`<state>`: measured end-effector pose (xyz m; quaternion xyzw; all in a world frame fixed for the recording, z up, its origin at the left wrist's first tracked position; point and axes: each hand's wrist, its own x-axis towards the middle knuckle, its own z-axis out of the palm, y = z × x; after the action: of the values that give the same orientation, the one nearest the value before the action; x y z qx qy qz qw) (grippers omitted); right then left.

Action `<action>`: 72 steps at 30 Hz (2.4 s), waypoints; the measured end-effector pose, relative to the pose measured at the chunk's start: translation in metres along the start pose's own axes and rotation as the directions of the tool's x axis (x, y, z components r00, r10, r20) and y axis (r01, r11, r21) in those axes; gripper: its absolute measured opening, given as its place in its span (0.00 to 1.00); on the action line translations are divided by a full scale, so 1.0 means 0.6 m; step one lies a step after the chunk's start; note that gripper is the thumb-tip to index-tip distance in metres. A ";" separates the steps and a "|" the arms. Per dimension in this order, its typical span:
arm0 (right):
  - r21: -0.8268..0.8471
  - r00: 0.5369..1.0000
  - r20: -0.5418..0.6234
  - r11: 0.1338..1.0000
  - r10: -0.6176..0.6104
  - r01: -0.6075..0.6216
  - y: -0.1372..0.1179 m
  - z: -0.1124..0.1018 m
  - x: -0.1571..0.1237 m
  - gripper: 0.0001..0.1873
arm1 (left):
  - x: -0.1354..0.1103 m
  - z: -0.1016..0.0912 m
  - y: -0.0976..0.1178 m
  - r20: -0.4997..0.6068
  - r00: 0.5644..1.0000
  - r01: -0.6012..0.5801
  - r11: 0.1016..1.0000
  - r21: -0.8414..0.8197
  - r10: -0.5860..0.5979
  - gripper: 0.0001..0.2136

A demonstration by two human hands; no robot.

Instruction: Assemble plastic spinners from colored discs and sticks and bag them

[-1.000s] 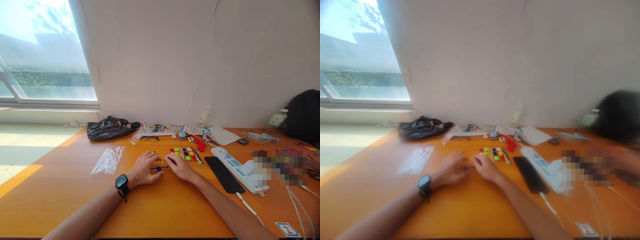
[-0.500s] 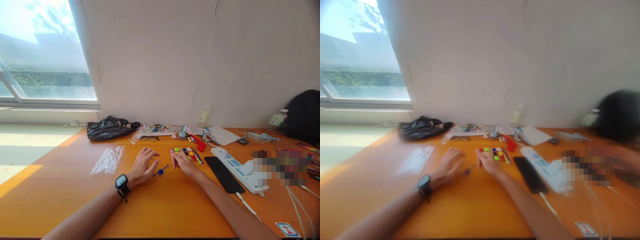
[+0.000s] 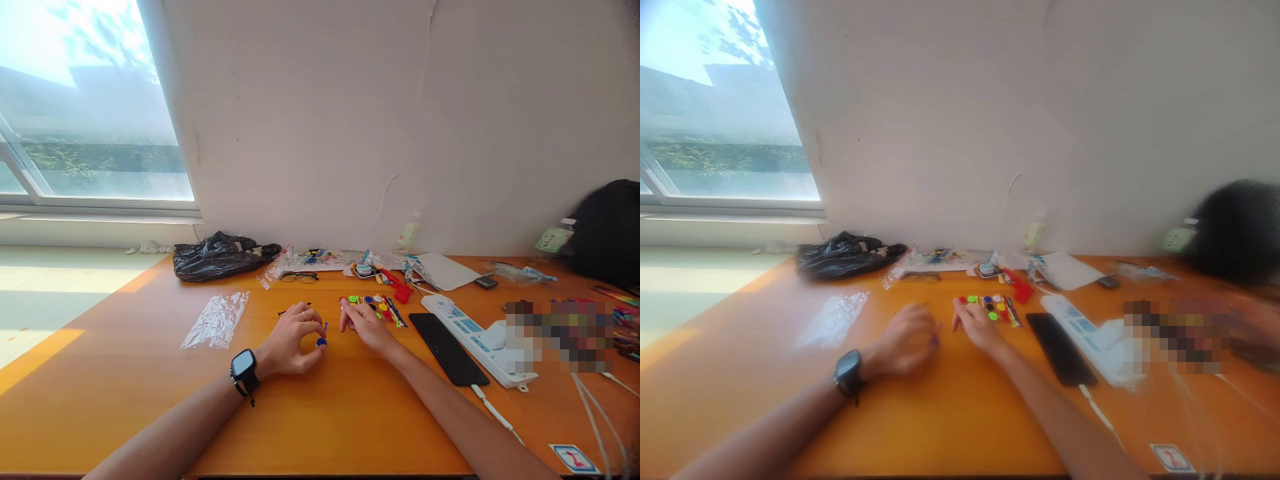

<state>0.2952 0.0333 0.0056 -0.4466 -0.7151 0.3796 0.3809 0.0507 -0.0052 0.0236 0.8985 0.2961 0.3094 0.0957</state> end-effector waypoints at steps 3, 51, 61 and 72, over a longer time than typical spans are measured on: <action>0.009 1.000 0.002 1.000 -0.001 0.001 0.000 0.000 0.000 0.41 | 0.001 -0.002 0.004 0.027 1.000 0.000 1.000 0.003 0.000 0.05; -0.632 0.957 -0.241 0.774 -0.161 -0.029 0.015 -0.081 0.012 0.12 | -0.002 0.010 -0.049 -0.163 0.943 0.310 0.946 0.098 -0.292 0.06; -0.749 0.970 -0.160 0.663 -0.184 0.003 0.033 -0.079 0.014 0.16 | 0.002 -0.005 -0.047 -0.167 0.883 0.468 0.849 0.247 -0.438 0.05; -0.778 0.970 -0.111 0.627 -0.215 0.050 0.035 -0.076 0.024 0.13 | 0.003 -0.006 -0.040 -0.132 0.900 0.437 0.858 0.272 -0.416 0.05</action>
<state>0.3382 0.0623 0.0090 -0.5465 -0.7989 -0.0355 0.2489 0.0386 0.0151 0.0189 0.8034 0.5336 0.2637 0.0166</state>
